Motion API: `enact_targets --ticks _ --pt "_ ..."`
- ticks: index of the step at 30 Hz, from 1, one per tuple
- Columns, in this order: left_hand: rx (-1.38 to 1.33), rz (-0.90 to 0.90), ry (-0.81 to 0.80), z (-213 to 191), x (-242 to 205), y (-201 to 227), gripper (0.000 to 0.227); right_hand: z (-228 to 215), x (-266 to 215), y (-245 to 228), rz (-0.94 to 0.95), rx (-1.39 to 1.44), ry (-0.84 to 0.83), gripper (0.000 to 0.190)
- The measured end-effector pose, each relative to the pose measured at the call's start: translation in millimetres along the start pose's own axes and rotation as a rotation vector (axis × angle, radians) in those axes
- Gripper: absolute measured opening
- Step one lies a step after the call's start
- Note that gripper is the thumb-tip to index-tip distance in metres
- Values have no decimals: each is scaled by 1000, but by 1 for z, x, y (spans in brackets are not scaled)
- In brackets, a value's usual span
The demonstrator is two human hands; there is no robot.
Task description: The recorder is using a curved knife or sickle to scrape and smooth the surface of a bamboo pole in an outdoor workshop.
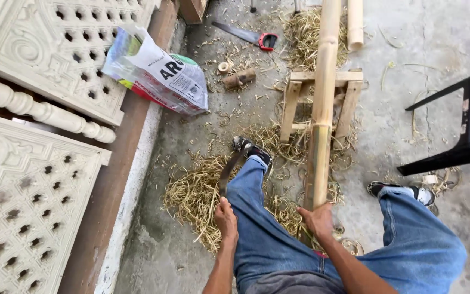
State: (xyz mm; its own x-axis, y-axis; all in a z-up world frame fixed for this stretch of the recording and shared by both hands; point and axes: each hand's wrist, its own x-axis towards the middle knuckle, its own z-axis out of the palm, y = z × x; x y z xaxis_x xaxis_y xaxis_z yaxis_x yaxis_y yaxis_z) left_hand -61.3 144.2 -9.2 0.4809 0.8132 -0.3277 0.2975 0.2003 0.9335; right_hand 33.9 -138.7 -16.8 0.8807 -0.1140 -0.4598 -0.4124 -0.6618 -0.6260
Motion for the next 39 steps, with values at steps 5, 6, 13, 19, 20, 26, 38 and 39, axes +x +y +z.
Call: enact_targets --ticks 5,6,13,19,20,26,38,39 --pt "385 -17 -21 12 -10 21 55 -12 -20 -25 105 -39 26 88" --pt "377 -14 -20 14 -6 10 55 -10 -20 -22 98 -40 30 88" --pt "788 217 -12 30 -2 2 56 -17 -28 -29 121 -56 88 85" --pt "677 240 -26 22 6 -4 60 -14 -31 -27 109 -32 105 82" --pt "569 308 -11 21 8 -8 61 -15 -30 -28 100 -33 99 82" --pt "541 254 -78 23 -43 66 59 -13 -29 -27 100 5 88 81" --pt "553 426 -115 47 -39 65 55 -25 -35 -37 127 32 53 79" --pt "561 411 -124 44 -34 64 55 -24 -38 -35 143 23 49 79"
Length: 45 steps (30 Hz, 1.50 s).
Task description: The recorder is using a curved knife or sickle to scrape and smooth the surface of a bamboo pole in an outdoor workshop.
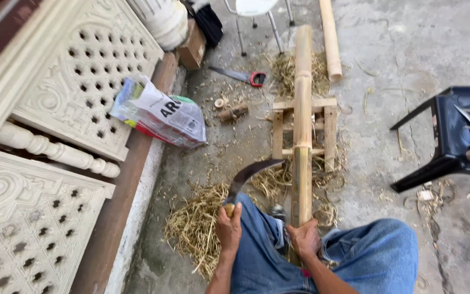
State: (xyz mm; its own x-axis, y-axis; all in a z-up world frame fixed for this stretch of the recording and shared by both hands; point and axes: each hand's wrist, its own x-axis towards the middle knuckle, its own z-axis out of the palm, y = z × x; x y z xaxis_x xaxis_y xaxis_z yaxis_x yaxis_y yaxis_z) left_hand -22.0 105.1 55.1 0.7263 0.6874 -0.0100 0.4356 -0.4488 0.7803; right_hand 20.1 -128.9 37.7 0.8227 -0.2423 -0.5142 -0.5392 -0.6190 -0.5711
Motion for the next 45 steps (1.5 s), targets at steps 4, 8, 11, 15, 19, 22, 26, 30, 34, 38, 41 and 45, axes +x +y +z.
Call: enact_targets --ticks 4,8,11,15,19,22,26,30,34,38,41,45 --pt "142 108 -32 -8 20 13 56 10 9 5 -55 29 45 80" --pt "266 48 -51 1 22 -2 52 7 3 4 -68 9 72 82" --pt "214 174 61 1 24 -10 53 12 5 10 -108 25 97 84" --pt "131 71 32 4 35 -7 51 0 -3 -3 -29 11 67 85" --pt "132 61 34 1 36 -7 52 4 9 -3 21 43 28 93" --pt "152 25 12 1 30 -19 50 2 4 -11 136 -18 12 96" --pt "147 -14 -34 5 37 -26 52 6 6 -12 229 -30 15 91" --pt "145 -31 -59 -15 28 0 55 24 23 43 75 9 36 94" --pt "107 -17 -86 -3 53 3 53 10 62 42 159 580 -344 75" --pt "220 -107 -76 -7 46 -9 52 21 63 61 89 740 -429 74" --pt "217 -9 66 2 50 -32 58 10 58 43 114 663 -396 75" --pt "218 159 199 13 48 -45 59 14 42 20 -106 154 62 95"
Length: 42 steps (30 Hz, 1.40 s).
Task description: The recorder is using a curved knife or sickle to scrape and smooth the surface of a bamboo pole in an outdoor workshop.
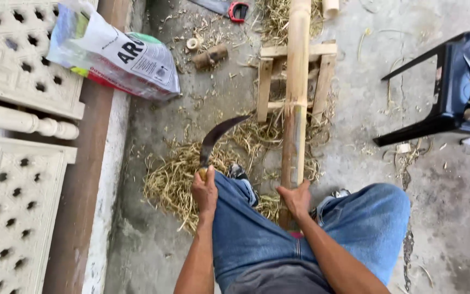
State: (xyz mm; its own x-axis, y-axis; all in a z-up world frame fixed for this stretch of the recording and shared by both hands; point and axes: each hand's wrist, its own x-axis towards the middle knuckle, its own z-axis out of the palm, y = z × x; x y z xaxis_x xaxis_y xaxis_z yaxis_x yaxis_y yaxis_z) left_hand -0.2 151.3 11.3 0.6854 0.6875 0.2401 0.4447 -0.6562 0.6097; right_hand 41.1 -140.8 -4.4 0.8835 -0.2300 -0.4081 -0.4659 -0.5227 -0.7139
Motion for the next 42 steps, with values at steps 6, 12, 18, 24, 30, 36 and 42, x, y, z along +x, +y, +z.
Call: enact_targets --ticks 6,12,18,24,30,36,42 --pt "-99 -24 -65 -17 -11 29 57 -13 -14 -24 102 -145 -46 94" --pt "-238 -143 -114 -15 -11 50 54 -2 -2 -12 39 -39 -8 97" --pt "-523 -201 -174 -63 -20 115 50 0 -8 -22 95 -59 -37 92" --pt "-811 -447 -256 -50 -52 126 35 9 -2 -6 32 -51 8 93" --pt "-738 -400 -286 -44 -53 107 36 -4 -12 -22 106 -93 -26 89" --pt "-676 -365 -240 -67 -45 85 38 -7 -12 -30 96 -34 -40 89" --pt "-533 -342 -77 -81 -41 65 42 -5 -9 -28 110 -76 -61 89"
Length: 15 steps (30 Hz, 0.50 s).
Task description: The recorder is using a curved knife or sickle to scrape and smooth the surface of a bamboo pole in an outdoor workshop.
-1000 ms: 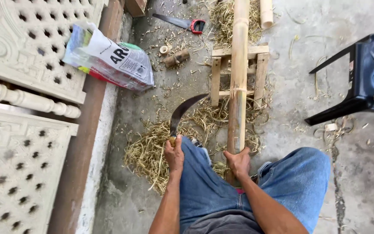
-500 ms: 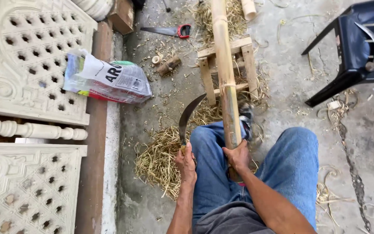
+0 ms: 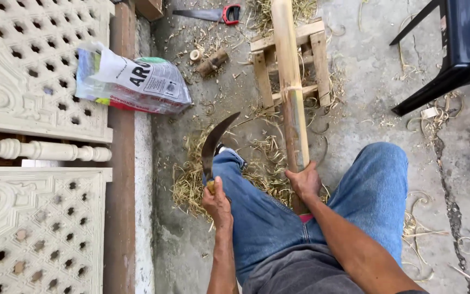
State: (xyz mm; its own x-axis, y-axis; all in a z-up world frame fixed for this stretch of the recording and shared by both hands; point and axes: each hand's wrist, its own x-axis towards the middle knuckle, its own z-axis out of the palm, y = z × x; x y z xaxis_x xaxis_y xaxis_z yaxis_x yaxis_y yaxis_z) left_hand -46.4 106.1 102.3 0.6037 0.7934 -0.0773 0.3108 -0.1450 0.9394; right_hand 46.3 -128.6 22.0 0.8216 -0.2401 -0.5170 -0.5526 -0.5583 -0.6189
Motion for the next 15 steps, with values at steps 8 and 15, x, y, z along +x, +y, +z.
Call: enact_targets --ticks 8,15 --pt "-72 29 124 -39 -21 -16 42 0 -1 8 -45 -10 55 93" --pt "-85 -79 -63 -1 -18 16 39 5 3 6 -23 -15 83 92"
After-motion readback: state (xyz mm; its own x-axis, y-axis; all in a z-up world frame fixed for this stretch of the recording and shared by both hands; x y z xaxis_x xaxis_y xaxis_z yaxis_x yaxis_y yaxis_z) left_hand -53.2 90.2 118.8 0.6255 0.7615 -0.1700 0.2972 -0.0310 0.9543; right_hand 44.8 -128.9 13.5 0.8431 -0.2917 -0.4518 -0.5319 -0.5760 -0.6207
